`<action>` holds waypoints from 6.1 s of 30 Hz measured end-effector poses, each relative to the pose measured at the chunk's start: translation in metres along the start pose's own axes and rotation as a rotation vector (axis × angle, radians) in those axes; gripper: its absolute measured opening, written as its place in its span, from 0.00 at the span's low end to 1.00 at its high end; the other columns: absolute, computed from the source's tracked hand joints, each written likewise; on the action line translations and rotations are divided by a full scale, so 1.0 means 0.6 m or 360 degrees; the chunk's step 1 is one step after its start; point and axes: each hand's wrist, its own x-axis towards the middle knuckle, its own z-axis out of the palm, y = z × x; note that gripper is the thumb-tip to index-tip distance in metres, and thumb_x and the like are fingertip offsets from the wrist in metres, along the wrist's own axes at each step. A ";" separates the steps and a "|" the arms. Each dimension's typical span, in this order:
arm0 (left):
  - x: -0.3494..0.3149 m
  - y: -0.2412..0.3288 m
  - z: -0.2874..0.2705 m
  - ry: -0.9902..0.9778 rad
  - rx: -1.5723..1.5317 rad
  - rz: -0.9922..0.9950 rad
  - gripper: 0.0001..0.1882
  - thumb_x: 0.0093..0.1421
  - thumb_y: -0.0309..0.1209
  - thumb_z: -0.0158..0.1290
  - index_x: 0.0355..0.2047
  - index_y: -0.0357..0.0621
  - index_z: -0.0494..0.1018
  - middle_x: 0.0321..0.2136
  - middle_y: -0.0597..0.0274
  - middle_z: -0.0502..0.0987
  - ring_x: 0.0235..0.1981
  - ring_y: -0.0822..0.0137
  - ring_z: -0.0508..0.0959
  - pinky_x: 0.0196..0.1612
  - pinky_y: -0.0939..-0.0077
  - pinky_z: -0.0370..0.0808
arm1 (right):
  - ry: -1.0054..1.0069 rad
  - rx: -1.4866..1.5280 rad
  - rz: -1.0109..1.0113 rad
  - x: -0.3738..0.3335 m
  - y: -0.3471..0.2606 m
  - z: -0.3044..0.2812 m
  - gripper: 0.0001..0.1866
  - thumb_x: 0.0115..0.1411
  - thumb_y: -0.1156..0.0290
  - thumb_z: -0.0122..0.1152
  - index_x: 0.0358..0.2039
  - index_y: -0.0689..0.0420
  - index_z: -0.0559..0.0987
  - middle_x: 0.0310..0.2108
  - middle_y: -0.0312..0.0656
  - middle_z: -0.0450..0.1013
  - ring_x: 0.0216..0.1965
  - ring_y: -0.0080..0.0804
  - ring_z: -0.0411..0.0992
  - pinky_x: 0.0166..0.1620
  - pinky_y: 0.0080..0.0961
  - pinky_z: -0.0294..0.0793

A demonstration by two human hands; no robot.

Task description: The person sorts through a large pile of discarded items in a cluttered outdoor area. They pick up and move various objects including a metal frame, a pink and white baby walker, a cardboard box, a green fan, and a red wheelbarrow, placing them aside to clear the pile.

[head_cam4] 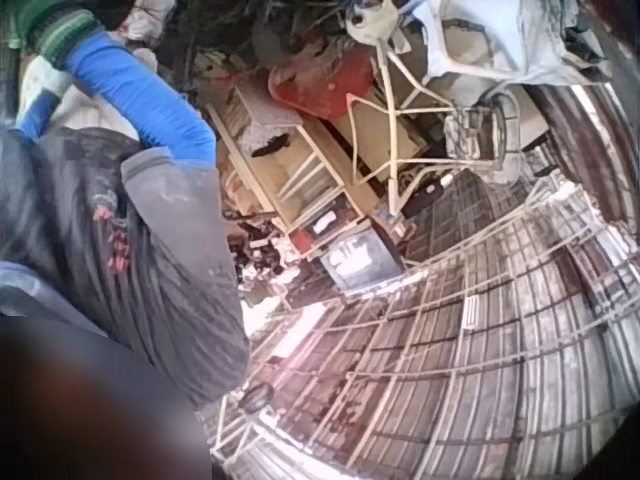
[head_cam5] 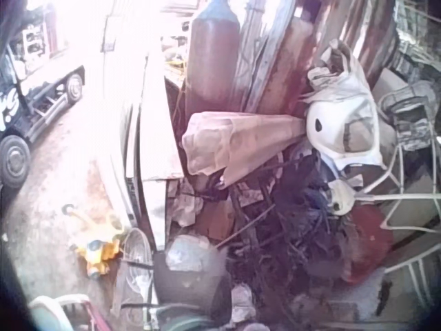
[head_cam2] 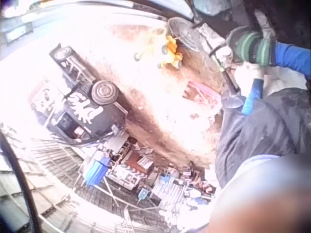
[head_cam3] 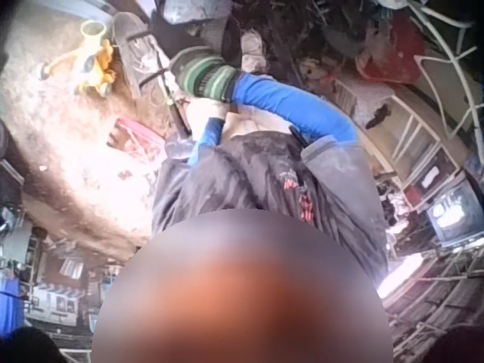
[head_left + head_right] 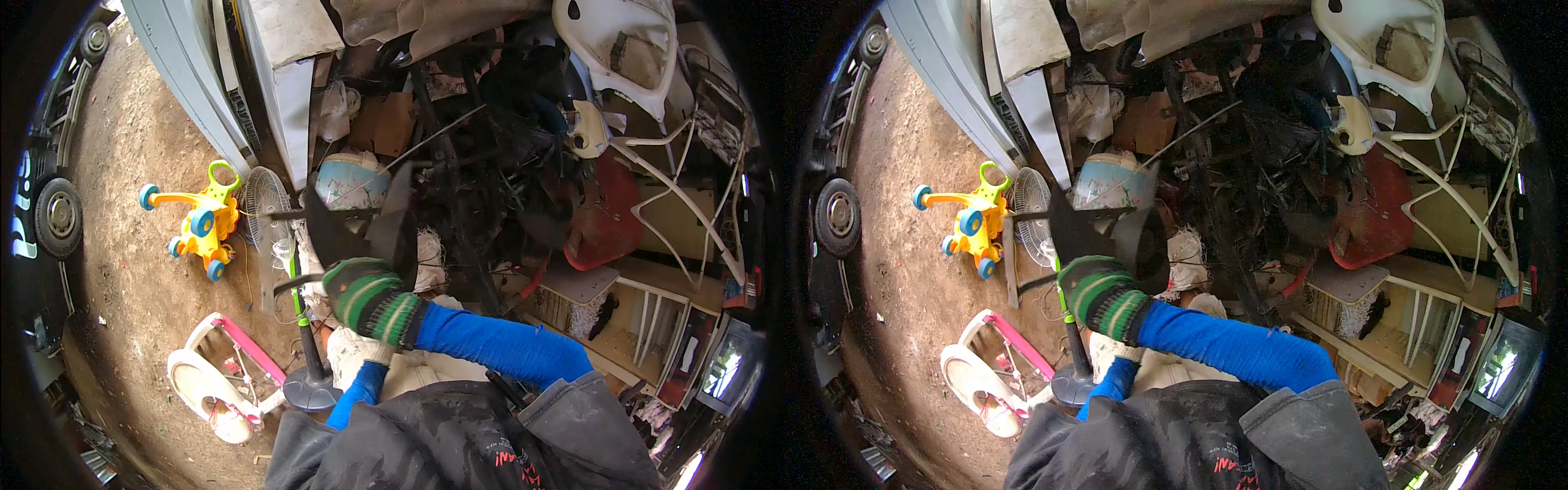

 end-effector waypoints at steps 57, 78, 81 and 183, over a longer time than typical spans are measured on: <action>0.283 -0.146 0.112 0.0681 0.0048 0.0075 0.37 0.68 0.52 0.55 0.60 0.26 0.68 0.54 0.53 0.77 0.54 0.65 0.74 0.58 0.69 0.70 | 0.0529 -0.0317 0.0091 0.116 0.377 0.181 0.13 0.54 0.67 0.61 0.40 0.51 0.83 0.35 0.49 0.81 0.37 0.55 0.78 0.38 0.48 0.77; 0.507 0.138 0.310 0.0924 0.0845 0.0137 0.27 0.66 0.45 0.49 0.53 0.31 0.70 0.50 0.30 0.77 0.54 0.35 0.77 0.62 0.52 0.69 | 0.0680 0.0276 0.0645 -0.056 0.328 0.286 0.28 0.63 0.60 0.62 0.61 0.58 0.74 0.50 0.59 0.76 0.53 0.56 0.75 0.56 0.45 0.74; 0.541 0.129 0.297 0.0775 0.1186 0.0288 0.20 0.66 0.43 0.50 0.41 0.33 0.72 0.37 0.44 0.80 0.42 0.46 0.79 0.47 0.55 0.74 | 0.0438 0.0555 0.0979 -0.124 0.344 0.296 0.26 0.63 0.59 0.62 0.59 0.58 0.76 0.50 0.57 0.77 0.51 0.55 0.76 0.55 0.47 0.74; -0.095 -1.023 1.026 -0.3750 0.2473 0.2385 0.14 0.65 0.28 0.50 0.50 0.40 0.74 0.48 0.48 0.78 0.37 0.51 0.83 0.38 0.56 0.81 | 0.0744 0.0311 0.3360 -1.503 0.956 0.046 0.32 0.61 0.41 0.62 0.42 0.64 0.78 0.27 0.53 0.77 0.29 0.46 0.79 0.31 0.40 0.80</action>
